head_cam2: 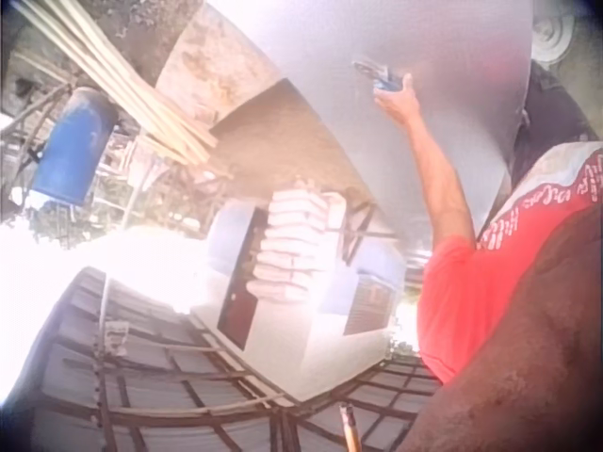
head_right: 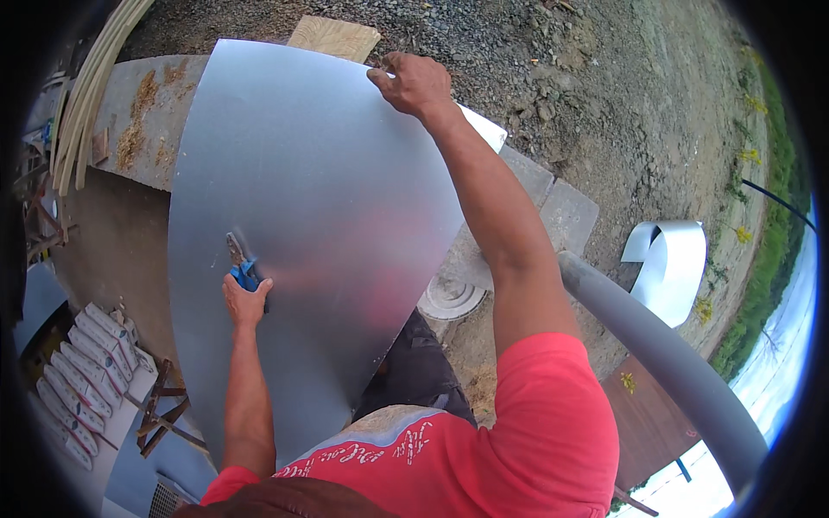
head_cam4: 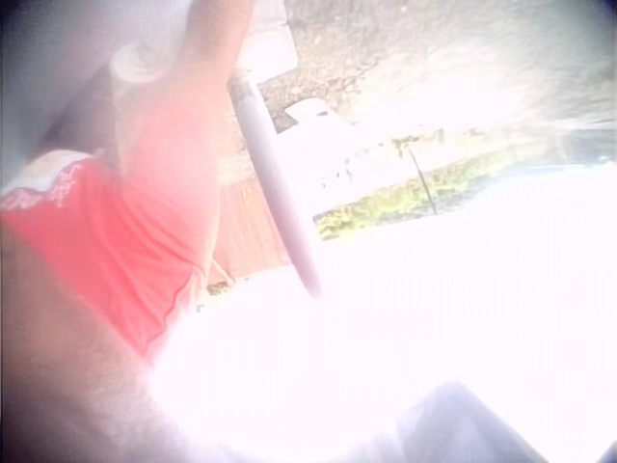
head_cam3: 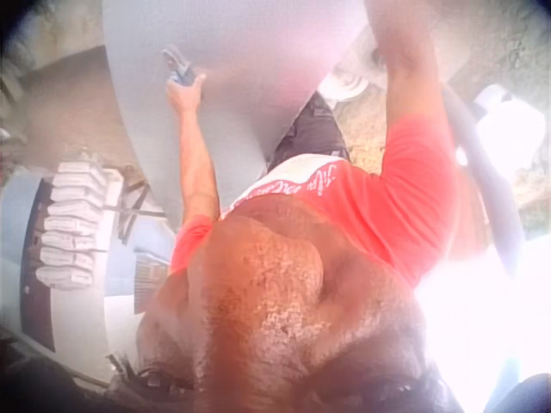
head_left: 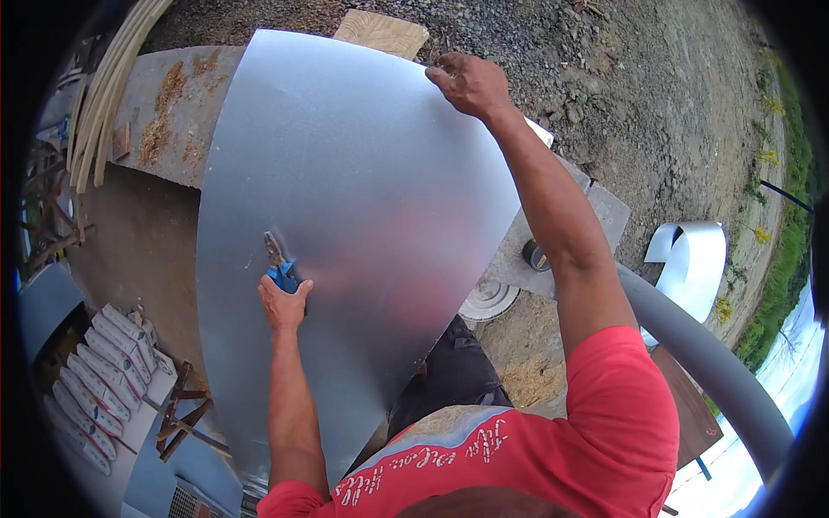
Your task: The person measures a metal sheet with a tape measure, marks it using a pencil, and cuts the edges with pliers.
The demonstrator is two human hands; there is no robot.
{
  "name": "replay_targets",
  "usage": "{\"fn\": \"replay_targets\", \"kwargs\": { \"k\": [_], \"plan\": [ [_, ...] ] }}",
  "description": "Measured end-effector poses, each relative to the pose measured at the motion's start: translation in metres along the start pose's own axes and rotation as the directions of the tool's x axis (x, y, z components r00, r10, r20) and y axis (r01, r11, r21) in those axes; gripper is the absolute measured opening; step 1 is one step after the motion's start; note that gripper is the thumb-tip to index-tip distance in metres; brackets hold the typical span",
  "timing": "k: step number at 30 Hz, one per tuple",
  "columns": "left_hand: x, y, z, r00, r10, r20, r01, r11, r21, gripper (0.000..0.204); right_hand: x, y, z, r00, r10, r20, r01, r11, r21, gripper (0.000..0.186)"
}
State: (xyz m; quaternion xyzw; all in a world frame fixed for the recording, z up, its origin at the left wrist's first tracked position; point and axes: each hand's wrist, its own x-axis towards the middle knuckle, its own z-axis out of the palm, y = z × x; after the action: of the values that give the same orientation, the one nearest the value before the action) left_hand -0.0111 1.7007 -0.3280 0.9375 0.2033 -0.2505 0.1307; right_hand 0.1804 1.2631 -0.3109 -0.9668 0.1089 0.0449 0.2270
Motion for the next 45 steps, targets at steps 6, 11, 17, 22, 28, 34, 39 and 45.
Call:
{"fn": "replay_targets", "kwargs": {
  "k": [6,11,17,22,28,34,39,45],
  "plan": [
    [0.000,-0.006,0.002,1.000,-0.017,-0.016,0.018,1.000,0.011,0.074,0.086,0.004,0.043,0.944,-0.070,0.322,0.036,0.993,0.110,0.033],
    [0.003,-0.010,0.003,1.000,-0.001,-0.027,0.002,0.999,0.036,0.075,0.080,0.018,0.052,0.895,-0.202,0.398,0.019,0.908,0.419,0.032],
    [-0.001,-0.008,0.008,1.000,0.009,-0.018,-0.008,0.998,0.070,0.078,0.080,0.033,0.054,0.899,-0.225,0.374,0.031,0.887,0.460,0.034],
    [-0.003,-0.004,0.006,1.000,-0.029,0.003,0.029,0.999,0.042,0.077,0.078,0.034,0.054,0.884,-0.198,0.424,-0.024,0.886,0.464,0.037],
    [-0.004,-0.008,0.007,1.000,0.010,-0.015,-0.009,0.999,0.039,0.077,0.079,0.038,0.053,0.866,-0.237,0.441,0.007,0.886,0.464,0.037],
    [-0.007,-0.002,0.007,1.000,-0.009,-0.006,0.009,0.999,0.051,0.078,0.075,0.041,0.051,0.867,-0.191,0.461,-0.028,0.904,0.426,0.037],
    [-0.004,-0.004,0.008,1.000,-0.012,0.013,0.012,0.999,0.053,0.079,0.073,0.034,0.046,0.899,-0.143,0.414,0.019,0.957,0.289,0.036],
    [-0.003,-0.004,0.004,0.999,-0.020,0.031,0.020,1.000,0.020,0.076,0.076,0.015,-0.003,0.981,0.040,0.191,-0.015,0.992,-0.129,0.039]
  ]
}}
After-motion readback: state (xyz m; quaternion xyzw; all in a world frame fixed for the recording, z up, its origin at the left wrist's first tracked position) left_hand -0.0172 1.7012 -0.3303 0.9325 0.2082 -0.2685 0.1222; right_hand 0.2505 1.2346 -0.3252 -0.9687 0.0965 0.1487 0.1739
